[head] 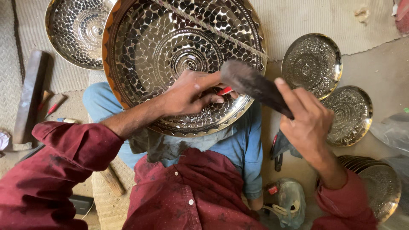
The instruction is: The person sits on the floor with a large decorative brass tray on their lap and engraves its pattern, holding a small punch against the metal and striking it with a wooden mallet. They reposition the punch repeatedly to work different spots of the tray's design, with finished trays stacked nearby.
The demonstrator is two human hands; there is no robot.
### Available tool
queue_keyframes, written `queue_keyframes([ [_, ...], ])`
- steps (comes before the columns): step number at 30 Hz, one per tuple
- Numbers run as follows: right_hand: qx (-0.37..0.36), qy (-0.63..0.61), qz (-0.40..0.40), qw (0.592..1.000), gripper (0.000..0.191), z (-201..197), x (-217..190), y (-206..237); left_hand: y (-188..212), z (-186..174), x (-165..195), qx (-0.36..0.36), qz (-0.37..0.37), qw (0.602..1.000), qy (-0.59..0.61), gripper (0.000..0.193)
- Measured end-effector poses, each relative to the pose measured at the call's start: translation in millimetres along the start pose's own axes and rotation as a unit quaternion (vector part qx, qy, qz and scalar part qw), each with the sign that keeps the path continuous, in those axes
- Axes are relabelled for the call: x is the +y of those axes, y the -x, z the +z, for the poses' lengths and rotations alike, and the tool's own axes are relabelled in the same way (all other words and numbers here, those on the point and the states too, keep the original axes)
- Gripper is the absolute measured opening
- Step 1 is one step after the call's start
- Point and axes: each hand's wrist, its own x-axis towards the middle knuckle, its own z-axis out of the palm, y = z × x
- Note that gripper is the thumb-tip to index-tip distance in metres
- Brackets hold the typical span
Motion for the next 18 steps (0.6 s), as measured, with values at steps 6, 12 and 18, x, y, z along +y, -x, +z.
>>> queue_keyframes([
  [6, -0.084, 0.102, 0.063, 0.989, 0.076, 2.7, -1.9, -2.7, -0.8, 0.3, -2.9, 0.001, -0.04, 0.999, -0.013, 0.036],
  [12, 0.062, -0.251, 0.115, 0.959, 0.072, 5.3, 3.4, -3.2, 4.1, 4.6, -6.2, 0.047, -0.032, 0.998, -0.019, 0.042],
  [18, -0.009, -0.057, 0.023, 0.998, 0.075, -3.0, 4.4, -9.0, 5.5, 6.7, -10.3, 0.035, -0.032, 0.999, -0.011, 0.04],
])
